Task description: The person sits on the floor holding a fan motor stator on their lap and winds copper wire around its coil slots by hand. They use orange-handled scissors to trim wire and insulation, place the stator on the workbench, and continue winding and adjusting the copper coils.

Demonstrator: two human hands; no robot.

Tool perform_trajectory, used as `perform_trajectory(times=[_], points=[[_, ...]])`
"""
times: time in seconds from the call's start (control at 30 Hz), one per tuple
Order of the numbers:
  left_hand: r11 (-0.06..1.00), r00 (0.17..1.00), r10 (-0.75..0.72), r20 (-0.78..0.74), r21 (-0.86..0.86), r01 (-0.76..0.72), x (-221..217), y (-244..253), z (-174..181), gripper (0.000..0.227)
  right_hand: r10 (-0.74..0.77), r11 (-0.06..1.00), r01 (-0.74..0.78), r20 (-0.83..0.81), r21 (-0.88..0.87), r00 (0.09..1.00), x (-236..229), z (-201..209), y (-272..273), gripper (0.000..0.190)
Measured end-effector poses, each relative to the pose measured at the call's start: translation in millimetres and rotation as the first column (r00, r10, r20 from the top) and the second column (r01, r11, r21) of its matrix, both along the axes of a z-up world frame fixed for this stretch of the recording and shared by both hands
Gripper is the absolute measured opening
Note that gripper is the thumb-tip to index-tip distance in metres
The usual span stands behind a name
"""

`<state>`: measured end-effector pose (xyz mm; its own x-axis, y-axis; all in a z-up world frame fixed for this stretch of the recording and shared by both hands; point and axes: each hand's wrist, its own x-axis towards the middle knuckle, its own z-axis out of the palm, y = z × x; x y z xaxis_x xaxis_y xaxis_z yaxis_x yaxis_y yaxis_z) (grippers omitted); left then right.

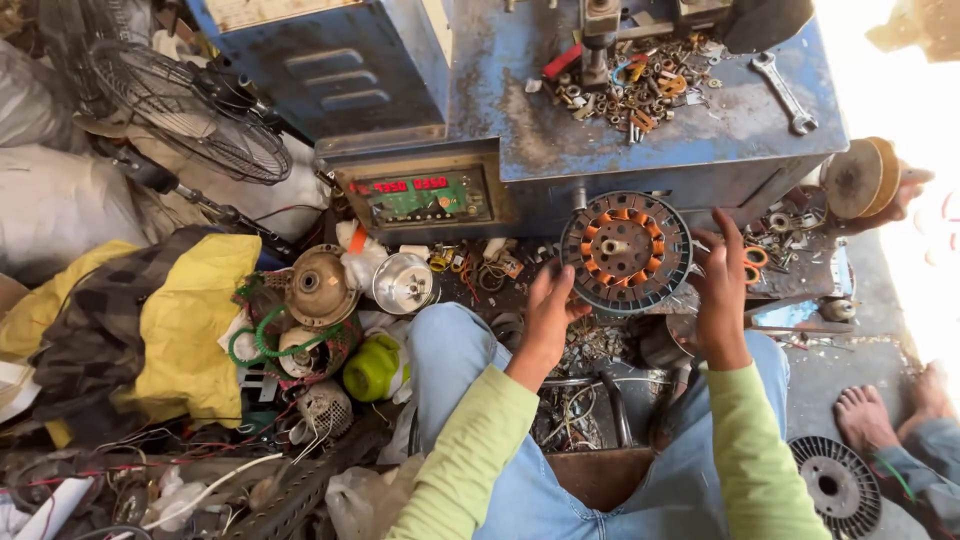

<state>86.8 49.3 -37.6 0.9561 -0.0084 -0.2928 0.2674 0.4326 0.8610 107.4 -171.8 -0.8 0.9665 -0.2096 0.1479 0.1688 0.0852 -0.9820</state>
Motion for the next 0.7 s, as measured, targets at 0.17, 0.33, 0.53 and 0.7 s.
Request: perform_trajectory(times=[0.17,0.33,0.53,0.7], points=[[0.999,0.999,0.007,0.045,0.037,-0.009,1,-3,9,0.040,0.149,0.989,-0.149,-0.106,0.002,0.983,14,-15,7,0.054],[0.995,0.995,-0.011,0.101,0.103,0.000,4,-4,14,0.043,0.200,0.977,-0.199,0.006,-0.073,0.980,17,-13,20,0.039],[0.998,0.993,-0.013,0.115,0.063,0.006,3,-1,17,0.044,0.144,0.986,-0.137,-0.059,0.099,0.988,7,7,35,0.036],[0.995,0.989,-0.044,0.143,-0.085,0.057,-8,-1,-9,0.049,0.036,0.998,-0.036,0.000,-0.058,0.999,-16,13,39,0.037]])
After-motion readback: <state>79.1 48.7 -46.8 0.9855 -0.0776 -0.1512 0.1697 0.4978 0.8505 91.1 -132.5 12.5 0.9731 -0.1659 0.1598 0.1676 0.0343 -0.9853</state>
